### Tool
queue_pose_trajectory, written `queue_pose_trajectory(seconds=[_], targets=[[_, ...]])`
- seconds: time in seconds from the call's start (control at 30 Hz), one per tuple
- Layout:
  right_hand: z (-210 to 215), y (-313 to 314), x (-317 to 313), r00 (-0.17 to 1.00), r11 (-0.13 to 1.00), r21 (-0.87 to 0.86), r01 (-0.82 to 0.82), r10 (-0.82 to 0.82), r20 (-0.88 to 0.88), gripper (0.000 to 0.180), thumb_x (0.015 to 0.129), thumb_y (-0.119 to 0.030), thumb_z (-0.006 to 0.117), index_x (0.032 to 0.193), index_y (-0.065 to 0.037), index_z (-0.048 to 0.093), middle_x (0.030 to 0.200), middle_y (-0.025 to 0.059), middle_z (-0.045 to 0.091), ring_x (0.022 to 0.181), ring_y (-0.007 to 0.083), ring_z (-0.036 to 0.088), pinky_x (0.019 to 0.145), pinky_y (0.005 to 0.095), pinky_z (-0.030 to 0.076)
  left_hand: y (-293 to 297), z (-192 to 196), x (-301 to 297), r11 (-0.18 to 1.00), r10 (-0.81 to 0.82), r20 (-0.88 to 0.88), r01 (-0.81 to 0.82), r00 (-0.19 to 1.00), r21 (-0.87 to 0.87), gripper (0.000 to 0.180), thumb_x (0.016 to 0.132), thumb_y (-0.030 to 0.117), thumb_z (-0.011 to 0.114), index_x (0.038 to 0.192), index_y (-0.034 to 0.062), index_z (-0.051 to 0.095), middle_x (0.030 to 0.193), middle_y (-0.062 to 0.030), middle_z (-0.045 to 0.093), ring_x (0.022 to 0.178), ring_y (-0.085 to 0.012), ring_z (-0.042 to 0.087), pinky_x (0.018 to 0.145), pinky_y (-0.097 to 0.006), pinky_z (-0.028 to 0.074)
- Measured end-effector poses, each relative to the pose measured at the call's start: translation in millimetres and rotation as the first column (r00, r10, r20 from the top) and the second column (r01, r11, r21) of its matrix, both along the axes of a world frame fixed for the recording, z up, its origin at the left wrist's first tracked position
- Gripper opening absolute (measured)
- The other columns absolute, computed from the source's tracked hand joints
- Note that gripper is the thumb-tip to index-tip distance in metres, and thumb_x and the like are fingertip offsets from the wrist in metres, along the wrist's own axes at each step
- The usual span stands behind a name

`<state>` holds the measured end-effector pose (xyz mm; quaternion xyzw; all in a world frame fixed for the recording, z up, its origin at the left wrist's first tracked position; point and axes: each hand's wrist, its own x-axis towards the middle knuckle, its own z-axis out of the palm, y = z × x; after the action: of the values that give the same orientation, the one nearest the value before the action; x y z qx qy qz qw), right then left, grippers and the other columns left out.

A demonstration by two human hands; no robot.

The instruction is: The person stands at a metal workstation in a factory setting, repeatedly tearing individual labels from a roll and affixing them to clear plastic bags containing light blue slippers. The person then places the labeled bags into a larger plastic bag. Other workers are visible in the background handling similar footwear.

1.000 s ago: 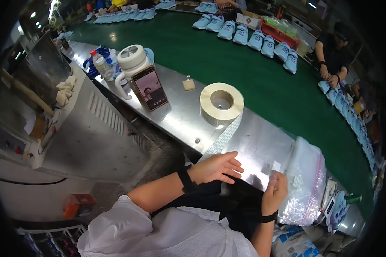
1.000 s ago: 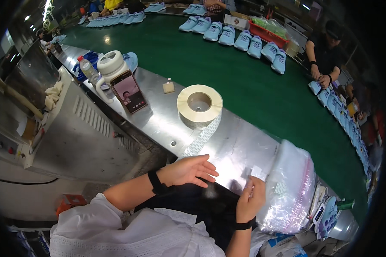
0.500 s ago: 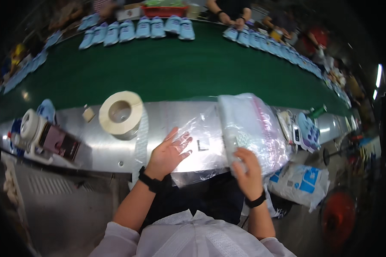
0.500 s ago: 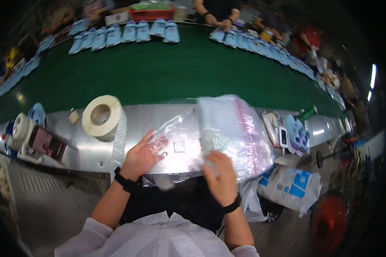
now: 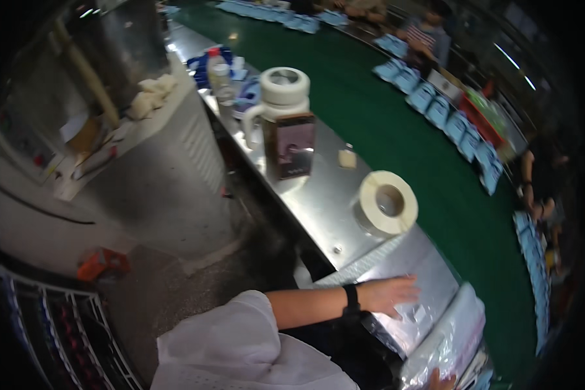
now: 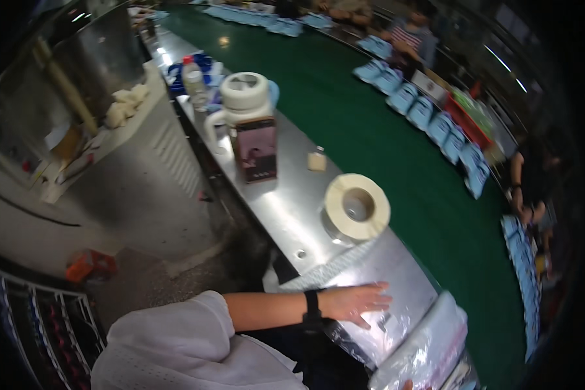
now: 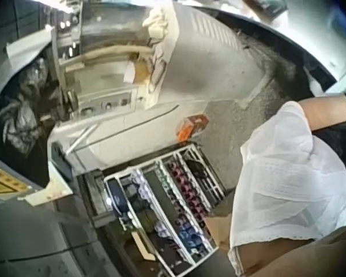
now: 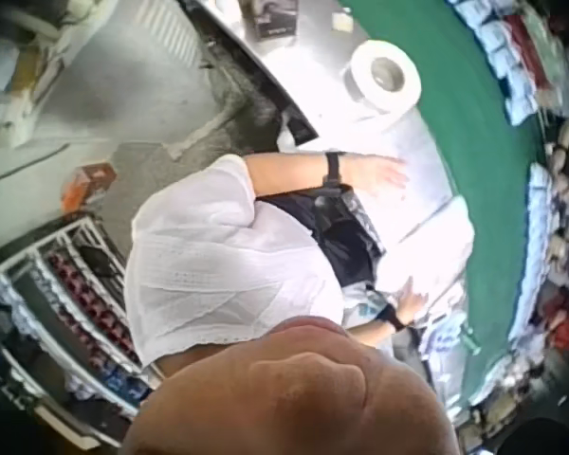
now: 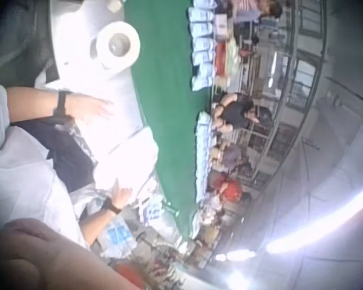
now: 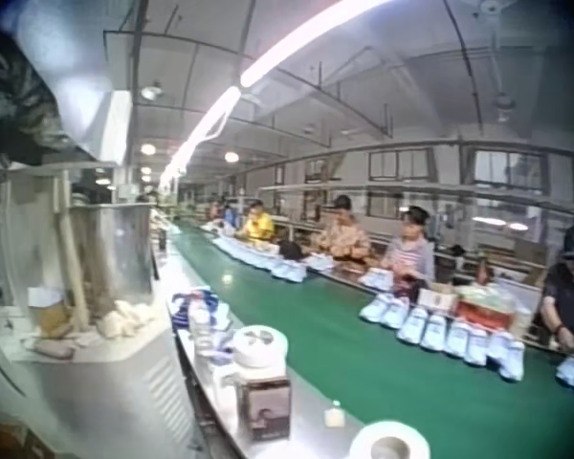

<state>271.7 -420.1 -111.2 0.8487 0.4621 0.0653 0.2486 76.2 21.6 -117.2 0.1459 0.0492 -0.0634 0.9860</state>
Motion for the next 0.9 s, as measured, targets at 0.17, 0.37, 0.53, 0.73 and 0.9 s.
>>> queue_pose_trajectory(seconds=[0.17,0.37,0.53,0.73,0.9], targets=[[52,58,-24,0.748,0.726,0.254,0.639,-0.511,-0.423,0.052,0.088,-0.033,0.052,0.121,0.006,0.047,0.101,0.0203,0.061,0.088,0.0318,0.059,0.090,0.0400,0.042,-2,11,-17,0.998,0.054,0.003,-0.054,0.999,-0.027,0.064,0.092,0.041,0.043,0.143,0.0216,0.009,0.148,-0.0015,0.017,0.137,-0.0192,0.016,0.100,-0.064,0.015],[106,99,-59,0.448,0.163,0.420,0.893,-0.213,-0.868,0.051,0.085,-0.026,0.056,0.120,0.010,0.047,0.111,0.0184,0.057,0.098,0.0261,0.053,0.089,0.0342,0.041,-5,6,-7,0.999,0.043,0.040,-0.041,0.998,-0.029,0.066,0.092,0.040,0.044,0.143,0.0201,0.007,0.149,-0.0023,0.013,0.137,-0.0189,0.014,0.102,-0.063,0.012],[148,169,-105,0.477,-0.029,0.484,0.875,-0.129,-0.870,0.050,0.082,-0.027,0.059,0.118,0.007,0.052,0.119,0.0196,0.052,0.106,0.0271,0.049,0.095,0.0355,0.036,-5,4,-11,0.999,0.042,0.068,-0.042,0.997,-0.004,0.068,0.092,0.043,0.044,0.143,0.0202,0.006,0.149,-0.0036,0.011,0.138,-0.0193,0.011,0.103,-0.061,0.011],[138,255,-152,0.651,0.400,0.664,0.632,0.191,-0.734,0.055,0.081,-0.015,0.066,0.125,0.005,0.041,0.107,0.0180,0.055,0.100,0.0187,0.051,0.084,0.0298,0.043,-2,7,-17,0.997,0.078,0.050,-0.078,0.996,0.003,0.065,0.090,0.046,0.046,0.141,0.0186,0.017,0.143,-0.0043,0.021,0.131,-0.0179,0.022,0.100,-0.058,0.022],[129,297,-174,0.602,0.666,0.722,0.185,0.504,-0.619,0.043,0.069,-0.014,0.071,0.106,0.000,0.055,0.117,0.0211,0.051,0.108,0.0323,0.050,0.091,0.0385,0.040,-9,-1,-14,0.965,0.240,0.003,-0.239,0.971,0.104,0.044,0.092,0.040,0.044,0.124,0.0103,0.043,0.106,-0.0021,0.054,0.093,-0.0116,0.052,0.078,-0.031,0.046]])
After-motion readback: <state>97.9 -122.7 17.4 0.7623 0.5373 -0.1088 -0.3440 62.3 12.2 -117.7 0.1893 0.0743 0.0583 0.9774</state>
